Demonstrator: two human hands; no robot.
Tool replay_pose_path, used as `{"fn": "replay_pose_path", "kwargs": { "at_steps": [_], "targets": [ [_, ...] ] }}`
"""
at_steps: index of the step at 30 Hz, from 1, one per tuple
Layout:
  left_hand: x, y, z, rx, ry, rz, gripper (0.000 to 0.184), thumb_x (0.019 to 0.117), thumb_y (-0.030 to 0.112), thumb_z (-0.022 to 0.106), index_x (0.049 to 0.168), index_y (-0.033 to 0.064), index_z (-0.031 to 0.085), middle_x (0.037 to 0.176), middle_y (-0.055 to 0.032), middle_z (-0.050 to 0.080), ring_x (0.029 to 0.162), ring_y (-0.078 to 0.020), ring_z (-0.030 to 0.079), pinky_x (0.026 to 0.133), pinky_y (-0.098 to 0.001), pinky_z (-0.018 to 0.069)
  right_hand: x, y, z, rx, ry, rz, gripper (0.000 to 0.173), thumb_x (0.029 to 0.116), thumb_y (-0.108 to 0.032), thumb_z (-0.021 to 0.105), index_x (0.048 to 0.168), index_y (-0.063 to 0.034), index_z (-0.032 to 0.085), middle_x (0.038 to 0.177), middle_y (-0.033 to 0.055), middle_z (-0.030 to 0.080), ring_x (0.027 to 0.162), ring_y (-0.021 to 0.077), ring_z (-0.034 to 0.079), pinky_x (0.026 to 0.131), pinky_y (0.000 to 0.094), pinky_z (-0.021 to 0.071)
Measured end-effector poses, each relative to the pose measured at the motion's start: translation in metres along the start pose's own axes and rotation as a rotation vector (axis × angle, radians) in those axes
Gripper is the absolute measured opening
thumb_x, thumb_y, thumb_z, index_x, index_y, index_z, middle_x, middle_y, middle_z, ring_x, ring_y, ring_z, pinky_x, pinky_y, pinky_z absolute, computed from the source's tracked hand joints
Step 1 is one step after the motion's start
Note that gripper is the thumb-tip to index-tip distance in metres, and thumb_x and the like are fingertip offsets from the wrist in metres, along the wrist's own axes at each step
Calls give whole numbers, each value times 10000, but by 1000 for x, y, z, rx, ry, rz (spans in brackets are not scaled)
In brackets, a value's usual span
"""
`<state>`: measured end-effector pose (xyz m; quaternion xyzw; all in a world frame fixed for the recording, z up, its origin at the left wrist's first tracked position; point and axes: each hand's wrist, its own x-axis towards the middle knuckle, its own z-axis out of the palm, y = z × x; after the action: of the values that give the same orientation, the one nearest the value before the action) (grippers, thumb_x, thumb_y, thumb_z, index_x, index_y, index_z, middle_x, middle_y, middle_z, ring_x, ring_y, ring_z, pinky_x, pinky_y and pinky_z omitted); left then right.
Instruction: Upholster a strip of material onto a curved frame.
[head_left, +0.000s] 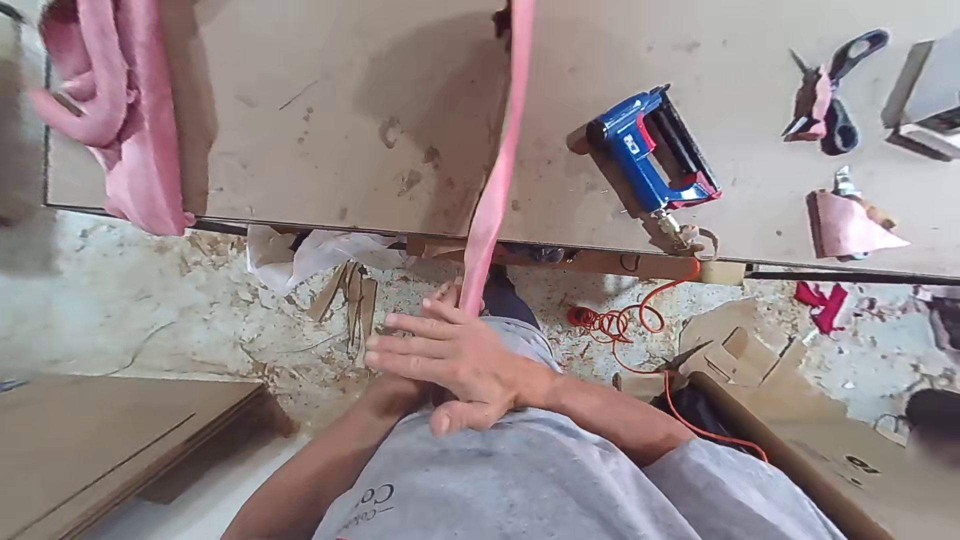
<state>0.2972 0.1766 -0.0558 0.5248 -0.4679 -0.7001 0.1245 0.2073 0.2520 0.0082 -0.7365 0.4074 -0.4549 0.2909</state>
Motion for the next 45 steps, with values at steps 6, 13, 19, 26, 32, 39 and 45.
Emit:
{"fn": "replay_pose_path", "kwargs": {
  "at_steps": [6,13,19,26,32,39,45],
  "targets": [
    [-24,57,19,145,-109,9,218,1062,139,482,984,1,631,836,-10,635,774,-5,592,771,-207,526,-29,17,-21,328,474,171,964,972,-789,145,1298,-46,667,1318,132,691,1295,241,610,1127,493,472],
    [30,97,23,315,-8,201,201,1063,200,530,1171,31,543,878,-54,653,753,-106,665,729,-308,592,-88,82,-171,-819,585,941,602,954,-399,642,1439,-50,563,1440,246,541,1351,416,501,1071,598,442],
    [125,119,17,977,192,291,442,1083,302,465,1470,88,475,1043,-189,721,906,-370,721,809,-603,571,-89,168,-260,-798,221,1348,923,918,-483,714,1626,-101,262,1340,346,544,1190,551,564,928,724,460],
    [144,89,9,974,338,489,338,1037,258,543,1238,23,680,1104,-184,733,974,-351,733,827,-534,593,-29,94,-259,-692,99,1389,434,875,-399,626,1094,-34,711,856,190,705,825,382,692,695,635,502],
    [147,89,-1,860,241,486,293,1030,261,556,1125,18,690,1046,-186,698,871,-359,718,696,-534,594,49,89,-192,-496,-120,1110,291,847,-427,691,925,-156,758,715,9,692,665,158,676,593,454,528],
    [151,85,-5,815,235,567,238,1008,224,583,1081,28,697,949,-165,673,762,-335,702,583,-480,573,69,104,-178,-584,-191,1102,292,847,-421,679,931,-152,755,716,12,695,672,160,678,592,443,517],
    [155,83,-7,822,234,573,234,1021,220,551,1036,36,695,938,-161,681,734,-333,705,558,-480,569,66,95,-169,-535,-292,1095,321,822,-395,698,1029,-159,762,758,37,720,700,204,702,600,489,534]
  ]
}}
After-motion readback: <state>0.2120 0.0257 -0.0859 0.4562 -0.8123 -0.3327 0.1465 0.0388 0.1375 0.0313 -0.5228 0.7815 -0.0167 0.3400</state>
